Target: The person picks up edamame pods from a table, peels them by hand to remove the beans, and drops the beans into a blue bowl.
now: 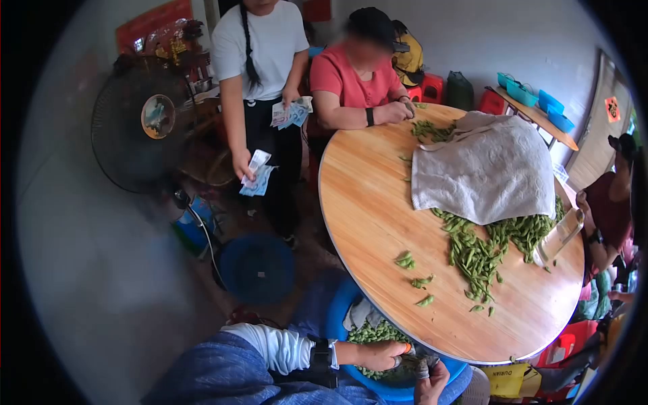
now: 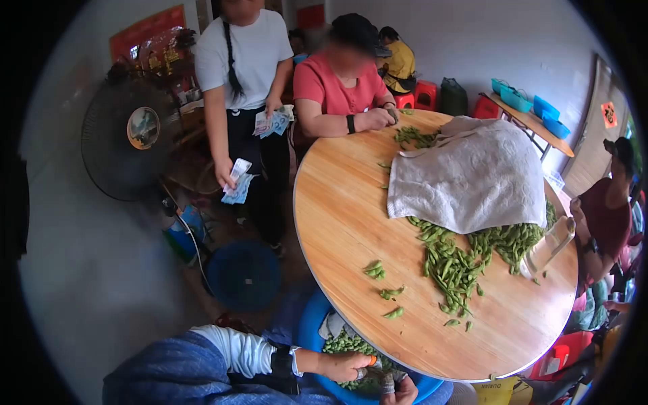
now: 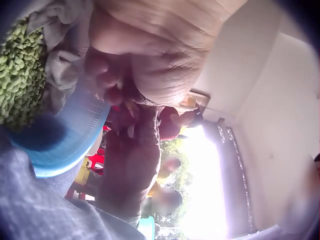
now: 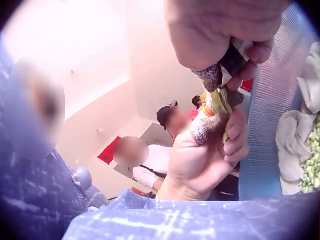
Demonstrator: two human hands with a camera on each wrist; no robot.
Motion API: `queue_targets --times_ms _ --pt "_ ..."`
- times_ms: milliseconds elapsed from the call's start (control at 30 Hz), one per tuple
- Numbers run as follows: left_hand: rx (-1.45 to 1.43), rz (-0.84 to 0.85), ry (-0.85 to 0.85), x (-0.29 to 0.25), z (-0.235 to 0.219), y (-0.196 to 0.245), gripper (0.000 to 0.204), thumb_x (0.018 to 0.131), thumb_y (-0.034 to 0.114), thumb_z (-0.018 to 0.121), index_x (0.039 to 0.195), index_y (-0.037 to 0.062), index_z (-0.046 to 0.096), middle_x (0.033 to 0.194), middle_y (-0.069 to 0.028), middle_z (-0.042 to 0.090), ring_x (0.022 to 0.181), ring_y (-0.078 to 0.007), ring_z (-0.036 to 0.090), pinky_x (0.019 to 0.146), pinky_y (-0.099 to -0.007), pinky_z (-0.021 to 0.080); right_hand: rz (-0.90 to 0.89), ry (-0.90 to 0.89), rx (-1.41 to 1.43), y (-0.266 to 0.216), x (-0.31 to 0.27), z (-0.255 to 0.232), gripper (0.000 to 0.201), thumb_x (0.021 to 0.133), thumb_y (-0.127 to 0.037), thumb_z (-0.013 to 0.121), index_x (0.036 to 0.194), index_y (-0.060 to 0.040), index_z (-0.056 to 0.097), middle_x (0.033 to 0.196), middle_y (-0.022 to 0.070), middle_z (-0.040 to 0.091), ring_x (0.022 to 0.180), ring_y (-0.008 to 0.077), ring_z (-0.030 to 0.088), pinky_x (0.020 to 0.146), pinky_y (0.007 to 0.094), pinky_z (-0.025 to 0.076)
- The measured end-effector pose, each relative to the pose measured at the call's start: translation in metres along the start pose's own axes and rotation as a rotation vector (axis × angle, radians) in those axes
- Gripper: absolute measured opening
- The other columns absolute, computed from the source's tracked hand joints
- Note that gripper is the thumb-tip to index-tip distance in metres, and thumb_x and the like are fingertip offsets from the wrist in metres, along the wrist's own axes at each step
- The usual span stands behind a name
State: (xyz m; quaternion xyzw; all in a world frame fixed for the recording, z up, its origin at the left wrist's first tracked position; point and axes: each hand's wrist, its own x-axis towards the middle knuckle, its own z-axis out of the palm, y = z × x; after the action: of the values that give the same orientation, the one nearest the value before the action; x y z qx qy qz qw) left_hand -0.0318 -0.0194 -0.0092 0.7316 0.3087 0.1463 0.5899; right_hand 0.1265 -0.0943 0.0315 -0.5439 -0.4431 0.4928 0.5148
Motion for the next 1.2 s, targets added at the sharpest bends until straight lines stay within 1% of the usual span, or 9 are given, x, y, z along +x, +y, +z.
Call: queue_targets --times_ms 100,233,333,400,567,733,1000,1100,1200 --pt "0.201 -0.048 -0.078 0.000 0.001 -0.018 0.032 0.068 0.004 0.046 0.100 0.0011 0.048 0.072 -0.0183 0.054 0.071 -0.0310 0.055 0.061 -0.0370 0.041 0.029 0.148 -0.053 0.025 -0.005 -0.031 0.008 0.082 -0.007 0.053 0.082 0.0012 0.055 0.075 0.0005 0.052 0.068 0.0077 0.045 0.062 0.0206 0.038" --pt "0.741 0.501 0.071 -0.018 0.001 -0.023 0.032 0.076 0.016 0.053 0.106 0.0031 0.050 0.091 -0.0171 0.057 0.084 -0.0268 0.056 0.071 -0.0344 0.044 -0.022 0.474 -0.255 0.088 -0.011 -0.130 0.024 0.081 -0.014 0.056 0.098 0.0023 0.051 0.073 0.0063 0.058 0.061 0.0102 0.051 0.055 0.0216 0.041" --pt "0.232 0.086 -0.412 -0.014 -0.025 0.033 0.026 0.080 0.020 0.054 0.100 0.0020 0.054 0.092 -0.0160 0.058 0.085 -0.0242 0.057 0.073 -0.0320 0.045 -0.048 0.656 -0.522 0.144 -0.039 -0.217 0.028 0.081 -0.017 0.056 0.099 0.0034 0.049 0.074 0.0059 0.056 0.059 0.0117 0.050 0.053 0.0225 0.041" --pt "0.235 0.247 -0.105 0.000 -0.046 0.053 0.019 0.081 0.017 0.055 0.092 0.0012 0.057 0.083 -0.0140 0.059 0.076 -0.0190 0.058 0.069 -0.0298 0.045 0.156 0.702 -0.358 0.155 -0.062 -0.244 0.021 0.079 -0.017 0.058 0.090 0.0004 0.053 0.066 0.0015 0.054 0.054 0.0074 0.046 0.048 0.0194 0.037" --pt "0.347 0.218 0.577 0.088 -0.107 0.056 0.016 0.078 0.012 0.056 0.087 -0.0001 0.055 0.065 -0.0126 0.059 0.056 -0.0193 0.057 0.053 -0.0295 0.044 0.119 0.690 -0.086 0.128 -0.059 -0.202 0.013 0.077 -0.015 0.059 0.081 -0.0027 0.057 0.062 -0.0031 0.051 0.050 0.0032 0.040 0.045 0.0159 0.031" --pt "0.977 0.458 0.416 0.145 -0.137 0.023 0.019 0.066 0.003 0.056 0.085 -0.0005 0.057 0.094 -0.0143 0.052 0.086 -0.0301 0.052 0.073 -0.0366 0.042 0.035 0.544 0.049 0.091 -0.044 -0.153 0.009 0.078 -0.006 0.056 0.084 0.0003 0.057 0.071 -0.0026 0.053 0.060 0.0030 0.044 0.053 0.0160 0.034" --pt "0.992 0.205 0.489 0.122 -0.126 0.039 0.010 0.066 0.006 0.054 0.075 0.0047 0.055 0.076 -0.0140 0.057 0.077 -0.0333 0.055 0.065 -0.0397 0.043 -0.083 0.248 0.056 0.023 -0.005 -0.081 0.016 0.078 -0.001 0.057 0.093 0.0031 0.057 0.083 0.0047 0.060 0.074 0.0106 0.055 0.070 0.0217 0.043" --pt "0.841 0.088 0.472 0.104 -0.114 0.049 0.013 0.069 0.008 0.059 0.081 0.0017 0.057 0.075 -0.0143 0.059 0.066 -0.0274 0.058 0.060 -0.0341 0.046 -0.085 0.114 0.087 0.000 0.016 -0.050 0.020 0.079 -0.003 0.056 0.098 0.0038 0.056 0.088 0.0053 0.059 0.079 0.0112 0.055 0.073 0.0226 0.043" --pt "-0.076 0.096 0.402 0.080 -0.084 0.046 0.009 0.073 0.002 0.061 0.081 0.0005 0.057 0.072 -0.0061 0.060 0.064 -0.0132 0.057 0.058 -0.0245 0.046 0.010 0.034 0.197 -0.006 0.030 -0.029 0.024 0.080 -0.005 0.056 0.102 0.0042 0.054 0.092 0.0054 0.059 0.083 0.0110 0.054 0.075 0.0229 0.043"
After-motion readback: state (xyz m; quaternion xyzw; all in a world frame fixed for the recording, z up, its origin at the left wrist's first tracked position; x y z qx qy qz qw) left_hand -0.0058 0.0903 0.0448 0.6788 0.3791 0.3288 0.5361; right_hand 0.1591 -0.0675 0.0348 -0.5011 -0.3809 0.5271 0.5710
